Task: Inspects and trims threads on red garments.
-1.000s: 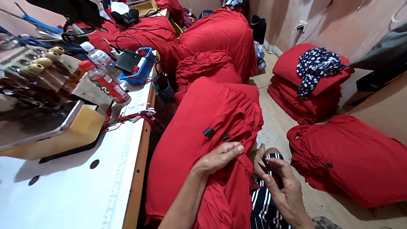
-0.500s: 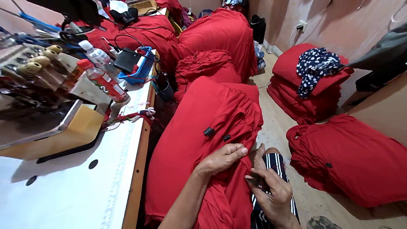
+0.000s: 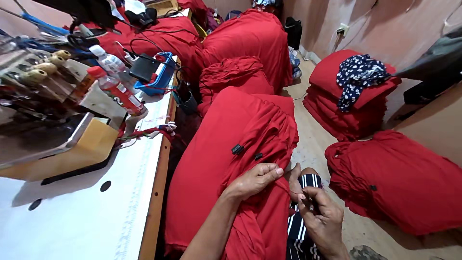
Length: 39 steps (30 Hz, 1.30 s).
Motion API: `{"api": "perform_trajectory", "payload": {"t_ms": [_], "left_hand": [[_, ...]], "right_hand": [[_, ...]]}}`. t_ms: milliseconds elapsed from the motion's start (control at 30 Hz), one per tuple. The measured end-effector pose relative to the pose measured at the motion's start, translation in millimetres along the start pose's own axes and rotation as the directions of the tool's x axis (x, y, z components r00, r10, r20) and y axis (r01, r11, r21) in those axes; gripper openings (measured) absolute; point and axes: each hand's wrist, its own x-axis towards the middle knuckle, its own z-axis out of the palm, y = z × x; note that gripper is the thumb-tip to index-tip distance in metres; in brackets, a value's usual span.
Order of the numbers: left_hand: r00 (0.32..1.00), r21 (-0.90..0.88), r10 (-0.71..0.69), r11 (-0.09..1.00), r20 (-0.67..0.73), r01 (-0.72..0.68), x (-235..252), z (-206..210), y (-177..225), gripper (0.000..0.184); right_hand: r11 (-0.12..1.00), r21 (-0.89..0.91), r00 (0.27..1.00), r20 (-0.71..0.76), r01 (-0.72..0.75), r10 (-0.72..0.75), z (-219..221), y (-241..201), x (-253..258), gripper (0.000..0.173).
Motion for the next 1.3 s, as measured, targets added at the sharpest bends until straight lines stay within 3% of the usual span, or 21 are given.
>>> {"api": "perform_trajectory", "payload": {"t_ms": [333,467,600,767,867,967,1300], "left_hand": [[1.000,0.004,-0.005,1.000,-0.003,0.005,0.7,1.1,-1.3,0.030],[1.000,0.014,-0.009,1.000,-0.012,0.009,0.9,1.2,-1.2,0.030],[1.000,0.010,-0.011,1.000,-0.018,0.011,0.9,1.1,-1.0,0.031],[0.998,0.008,-0.030,0.999,-0.058,0.031,1.1,1.3,4.6,0.030],[0.994,0.027,-0.072,0.997,-0.084,0.074,-0.9,4.3,12.1,0.030],[0.999,0.008,-0.017,1.000,-0.044,0.017,0.0,1.3,1.7,0.029],[1.000,0.005,0.009,1.000,-0.013,-0.009,1.6,-1.0,-3.0,0.029]], "right_hand": [[0.993,-0.085,0.997,-0.036,-0.075,0.072,-2.8,3.8,2.1,0.016],[0.983,-0.039,0.983,-0.037,-0.182,0.180,-9.1,3.1,4.6,0.017],[0.959,0.151,0.970,0.080,-0.240,0.231,-19.3,1.2,2.0,0.036],[0.981,0.148,0.946,0.315,-0.127,0.075,-27.8,6.0,-6.5,0.044],[0.984,0.113,0.964,0.243,-0.138,0.108,-24.4,14.0,-7.1,0.037],[0.974,0.141,0.977,0.144,-0.178,0.158,-16.9,24.6,-4.4,0.031],[0.986,0.142,0.989,0.132,-0.087,0.069,-4.0,28.9,-7.5,0.035]]}}
